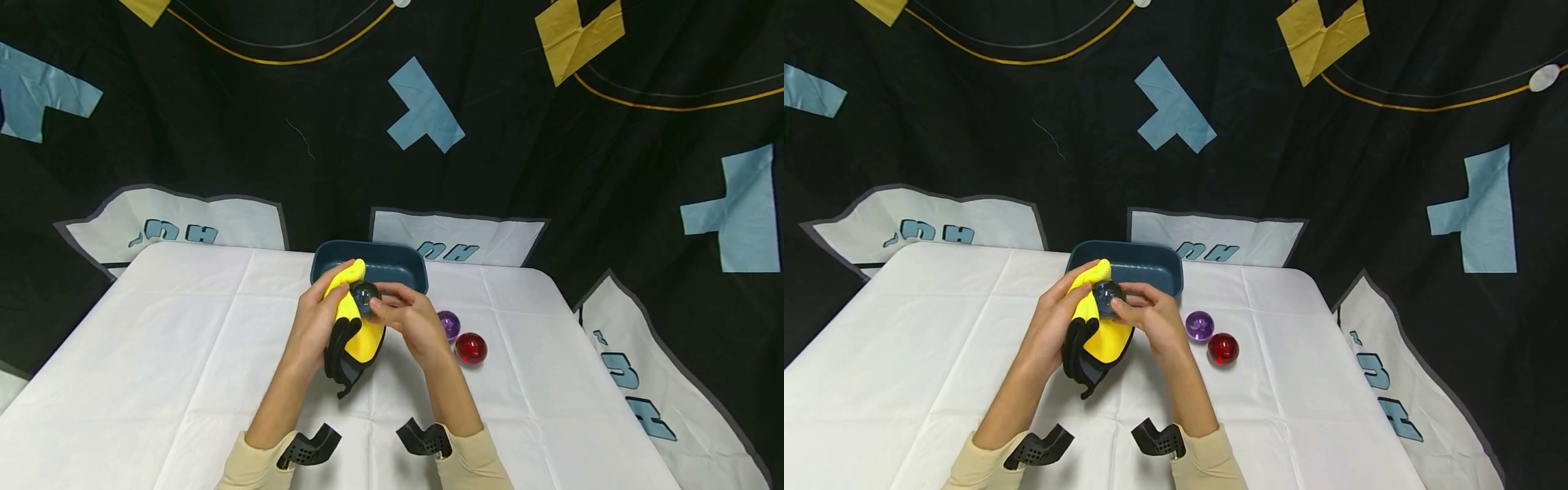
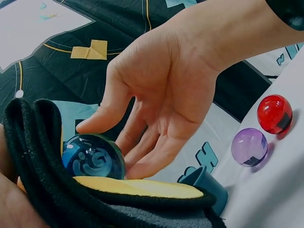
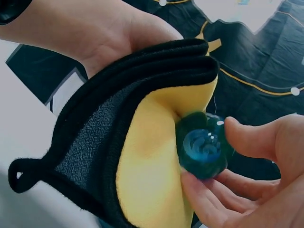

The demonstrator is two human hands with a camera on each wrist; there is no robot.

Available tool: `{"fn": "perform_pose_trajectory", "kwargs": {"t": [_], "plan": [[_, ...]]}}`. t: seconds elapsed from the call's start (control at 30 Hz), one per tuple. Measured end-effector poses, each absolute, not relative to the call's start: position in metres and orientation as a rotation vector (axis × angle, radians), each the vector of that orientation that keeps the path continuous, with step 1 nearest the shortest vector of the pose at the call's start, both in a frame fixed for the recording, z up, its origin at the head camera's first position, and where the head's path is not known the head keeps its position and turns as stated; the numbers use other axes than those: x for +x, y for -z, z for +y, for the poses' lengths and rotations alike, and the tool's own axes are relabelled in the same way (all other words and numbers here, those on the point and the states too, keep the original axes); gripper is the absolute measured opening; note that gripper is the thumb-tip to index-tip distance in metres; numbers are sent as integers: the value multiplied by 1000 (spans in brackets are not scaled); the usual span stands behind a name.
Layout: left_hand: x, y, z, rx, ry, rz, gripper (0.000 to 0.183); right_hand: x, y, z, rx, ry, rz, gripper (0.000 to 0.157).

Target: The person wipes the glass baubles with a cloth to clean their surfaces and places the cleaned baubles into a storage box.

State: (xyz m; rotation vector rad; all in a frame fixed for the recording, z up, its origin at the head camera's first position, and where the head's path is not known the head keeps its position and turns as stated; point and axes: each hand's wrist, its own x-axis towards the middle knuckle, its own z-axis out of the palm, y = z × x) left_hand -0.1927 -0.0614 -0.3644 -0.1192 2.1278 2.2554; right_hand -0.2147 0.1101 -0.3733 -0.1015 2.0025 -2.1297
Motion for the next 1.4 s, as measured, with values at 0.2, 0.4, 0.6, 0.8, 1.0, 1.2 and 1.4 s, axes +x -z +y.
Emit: {"fn": "perform_pose_trajectory", "kwargs": {"t": [0.2, 0.4, 0.6, 0.8, 1.0, 1.2, 1.4], "plan": [[-192, 364, -64, -105, -2281, 2093, 36, -215, 374, 111, -182, 2070, 1995, 40], [-195, 367, -65, -109, -2315, 2084, 36, -218, 373, 108, -128, 2093, 2074, 38], [-196, 366, -65, -100, -2315, 2079, 37, -215, 368, 105, -139, 2198, 2086, 34], [-195, 366, -66, -123, -2323, 2064, 37, -214, 367, 111, -199, 2152, 2008, 51], [-193, 366, -63, -131, -2307, 2065, 37, -213, 370, 113, -166, 2139, 1994, 47], [-192, 363, -62, -135, -2305, 2060, 36, -215, 371, 116, -176, 2111, 1928, 37], [-192, 363, -64, -122, -2324, 2043, 37, -216, 374, 114, -189, 2062, 2014, 38]]}}
